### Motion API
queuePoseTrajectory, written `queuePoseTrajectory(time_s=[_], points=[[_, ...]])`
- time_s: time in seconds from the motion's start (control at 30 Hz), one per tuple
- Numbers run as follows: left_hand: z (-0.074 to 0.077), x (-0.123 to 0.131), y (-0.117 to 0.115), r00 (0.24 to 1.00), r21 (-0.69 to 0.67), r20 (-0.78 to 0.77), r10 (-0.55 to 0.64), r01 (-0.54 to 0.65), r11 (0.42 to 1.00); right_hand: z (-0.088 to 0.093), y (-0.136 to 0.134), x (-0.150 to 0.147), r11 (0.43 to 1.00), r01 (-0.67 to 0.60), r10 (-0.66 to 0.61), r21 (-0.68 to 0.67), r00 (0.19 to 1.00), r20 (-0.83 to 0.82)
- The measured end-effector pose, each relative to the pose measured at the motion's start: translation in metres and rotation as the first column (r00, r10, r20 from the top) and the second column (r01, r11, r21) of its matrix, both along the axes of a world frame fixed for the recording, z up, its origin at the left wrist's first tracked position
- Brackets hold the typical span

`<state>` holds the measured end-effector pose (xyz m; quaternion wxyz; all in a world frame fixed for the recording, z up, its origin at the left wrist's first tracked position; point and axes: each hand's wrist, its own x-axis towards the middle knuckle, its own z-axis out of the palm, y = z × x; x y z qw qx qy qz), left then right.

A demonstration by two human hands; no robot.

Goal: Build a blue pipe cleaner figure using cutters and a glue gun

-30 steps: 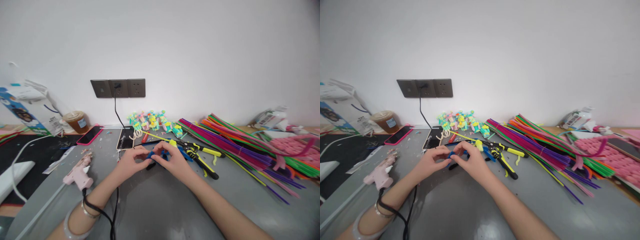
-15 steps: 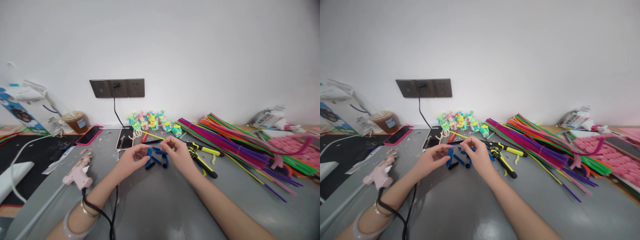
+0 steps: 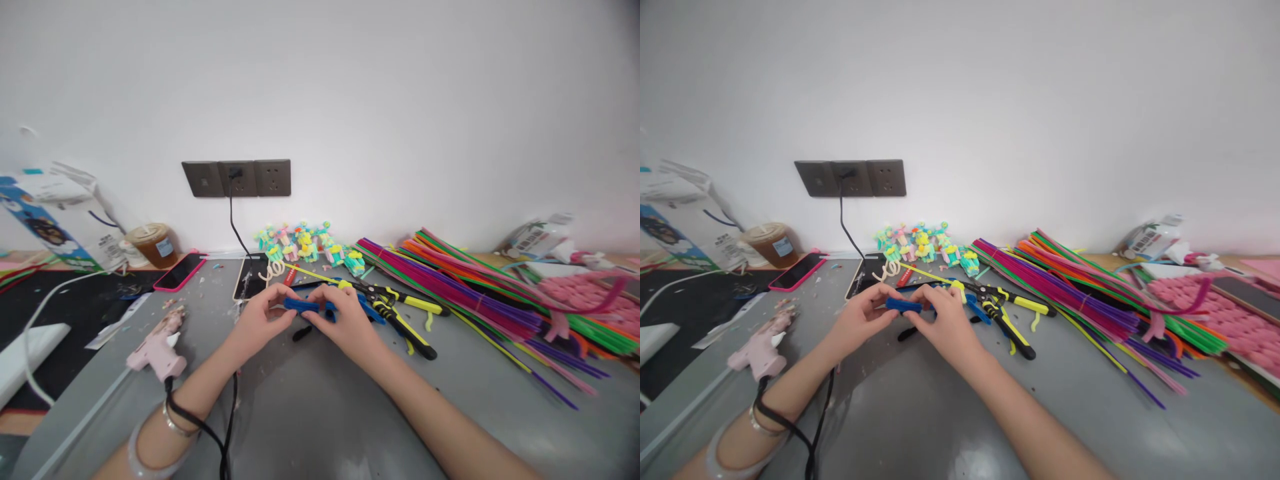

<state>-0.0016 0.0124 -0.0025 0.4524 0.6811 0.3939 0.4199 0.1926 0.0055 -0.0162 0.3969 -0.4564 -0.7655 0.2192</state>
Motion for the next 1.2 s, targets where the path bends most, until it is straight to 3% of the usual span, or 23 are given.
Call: queuePoseTrajectory(time_s=[0.23, 0.43, 0.53, 0.7, 0.77, 0.87, 0.97, 1.03, 1.1, 1.2], points=[[-0.001, -0.003, 0.001, 0.984, 0.09, -0.161, 0.076, -0.062, 0.994, 0.003, -0.001, 0.003, 0.996, 0.038, -0.043, 0.076, 0.997, 0.069], [-0.002, -0.006, 0.002, 0.954, 0.282, -0.267, 0.139, -0.061, 0.958, 0.004, 0.0, 0.003, 0.994, 0.048, -0.057, 0.1, 0.995, 0.088], [-0.005, -0.008, 0.004, 0.943, 0.324, -0.282, 0.176, -0.079, 0.943, 0.006, 0.0, 0.005, 0.99, 0.077, -0.082, 0.118, 0.996, 0.039], [-0.008, -0.009, 0.007, 0.945, 0.343, -0.247, 0.213, -0.12, 0.932, 0.02, -0.019, -0.003, 0.953, 0.131, -0.103, 0.273, 0.988, -0.112], [-0.008, -0.01, 0.009, 0.953, 0.329, -0.228, 0.198, -0.116, 0.937, 0.027, -0.034, -0.017, 0.952, 0.051, -0.016, 0.303, 0.993, -0.117], [-0.011, -0.013, 0.013, 0.958, 0.323, -0.232, 0.169, -0.088, 0.942, 0.033, -0.057, -0.052, 0.932, -0.208, 0.205, 0.296, 0.978, 0.042], [-0.015, -0.013, 0.017, 0.959, 0.361, -0.237, 0.158, -0.064, 0.93, 0.034, -0.067, -0.099, 0.91, -0.323, 0.287, 0.259, 0.943, 0.169], [-0.017, -0.012, 0.016, 0.957, 0.394, -0.235, 0.172, -0.068, 0.916, 0.031, -0.066, -0.133, 0.924, -0.332, 0.275, 0.19, 0.922, 0.273], [-0.016, -0.011, 0.013, 0.952, 0.38, -0.243, 0.186, -0.083, 0.921, 0.027, -0.063, -0.169, 0.958, -0.248, 0.178, 0.142, 0.908, 0.38], [-0.012, -0.01, 0.007, 0.946, 0.321, -0.273, 0.176, -0.083, 0.943, 0.019, -0.059, -0.217, 0.97, -0.208, 0.141, 0.129, 0.906, 0.399]])
